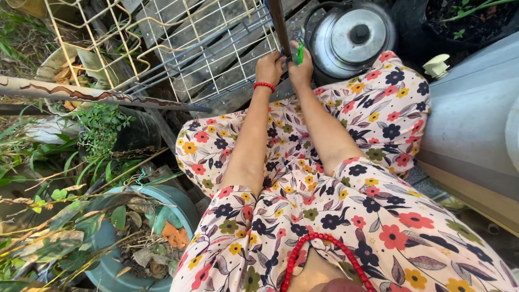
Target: Repairing a metal wire rack using garden shears and tape in an outdoor area.
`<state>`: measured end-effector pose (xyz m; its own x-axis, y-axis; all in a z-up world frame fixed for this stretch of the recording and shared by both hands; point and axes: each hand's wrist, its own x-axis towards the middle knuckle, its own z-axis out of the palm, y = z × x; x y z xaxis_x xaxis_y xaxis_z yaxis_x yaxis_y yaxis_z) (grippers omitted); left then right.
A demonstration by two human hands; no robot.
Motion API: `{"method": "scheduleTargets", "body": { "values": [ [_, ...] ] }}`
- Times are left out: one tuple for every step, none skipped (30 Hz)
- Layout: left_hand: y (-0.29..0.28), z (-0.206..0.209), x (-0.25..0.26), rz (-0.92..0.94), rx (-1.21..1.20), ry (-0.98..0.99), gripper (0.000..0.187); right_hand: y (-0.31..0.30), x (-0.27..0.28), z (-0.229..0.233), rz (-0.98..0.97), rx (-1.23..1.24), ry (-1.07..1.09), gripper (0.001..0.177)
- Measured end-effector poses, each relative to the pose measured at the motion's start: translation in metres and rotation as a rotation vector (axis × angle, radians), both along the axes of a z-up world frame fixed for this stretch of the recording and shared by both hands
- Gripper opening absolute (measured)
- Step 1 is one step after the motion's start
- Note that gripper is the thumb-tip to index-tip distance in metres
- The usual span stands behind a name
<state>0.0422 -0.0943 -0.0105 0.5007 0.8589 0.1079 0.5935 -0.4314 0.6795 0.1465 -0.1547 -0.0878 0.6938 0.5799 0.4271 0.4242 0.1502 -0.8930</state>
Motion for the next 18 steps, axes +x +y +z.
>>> {"method": "scheduleTargets", "body": {
  "values": [
    [0.0, 0.001, -0.001, 0.002, -0.001, 0.003, 0.021, -0.001, -0.004, 0.003, 0.002, -0.001, 0.003, 0.058],
    [-0.001, 0.003, -0.003, 0.003, 0.033, 0.032, 0.021, -0.001, -0.007, 0.006, 0.023, -0.065, 0.145, 0.049],
    [0.0, 0.005, 0.0, 0.002, 0.07, 0.055, 0.021, 0.0, -0.007, 0.01, 0.047, -0.127, 0.281, 0.04],
    [0.0, 0.006, 0.0, 0.002, 0.071, 0.054, 0.021, -0.001, -0.007, 0.015, 0.047, -0.125, 0.28, 0.04],
    [-0.001, 0.008, 0.0, 0.013, 0.064, 0.061, 0.021, -0.003, -0.007, 0.019, -0.041, -0.189, 0.301, 0.037],
    [-0.002, 0.008, 0.0, 0.024, 0.056, 0.069, 0.022, -0.004, -0.007, 0.024, -0.128, -0.254, 0.322, 0.034],
    [-0.003, 0.009, 0.0, 0.022, 0.054, 0.068, 0.022, -0.004, -0.009, 0.015, -0.13, -0.255, 0.322, 0.034],
    [-0.003, 0.01, 0.001, 0.027, 0.039, 0.107, 0.023, -0.005, -0.011, 0.006, -0.17, -0.267, 0.355, 0.028],
    [-0.004, 0.01, 0.002, 0.031, 0.025, 0.145, 0.025, -0.005, -0.012, -0.003, -0.21, -0.277, 0.387, 0.022],
    [-0.006, 0.011, 0.003, 0.028, 0.024, 0.144, 0.025, -0.006, -0.01, -0.006, -0.214, -0.278, 0.386, 0.022],
    [-0.006, 0.012, 0.002, 0.041, 0.039, 0.133, 0.023, -0.005, -0.01, -0.009, -0.138, -0.24, 0.6, 0.023],
    [-0.007, 0.014, 0.001, 0.054, 0.054, 0.122, 0.022, -0.005, -0.009, -0.011, -0.059, -0.198, 0.812, 0.024],
    [-0.008, 0.015, 0.001, 0.052, 0.057, 0.12, 0.022, -0.005, -0.01, -0.021, -0.06, -0.195, 0.811, 0.024],
    [-0.008, 0.016, 0.001, 0.063, 0.041, 0.12, 0.022, -0.004, -0.01, -0.031, -0.12, -0.231, 0.608, 0.026],
    [-0.008, 0.016, 0.002, 0.073, 0.024, 0.12, 0.023, -0.004, -0.01, -0.042, -0.179, -0.264, 0.404, 0.03],
    [-0.007, 0.016, 0.003, 0.071, 0.027, 0.118, 0.023, -0.003, -0.007, -0.033, -0.18, -0.261, 0.404, 0.03],
    [-0.008, 0.014, 0.002, 0.081, 0.024, 0.126, 0.023, -0.005, -0.005, -0.025, -0.104, -0.13, 0.282, 0.042],
    [-0.009, 0.012, 0.001, 0.09, 0.021, 0.134, 0.024, -0.007, -0.004, -0.018, -0.023, 0.0, 0.16, 0.054]
  ]
}}
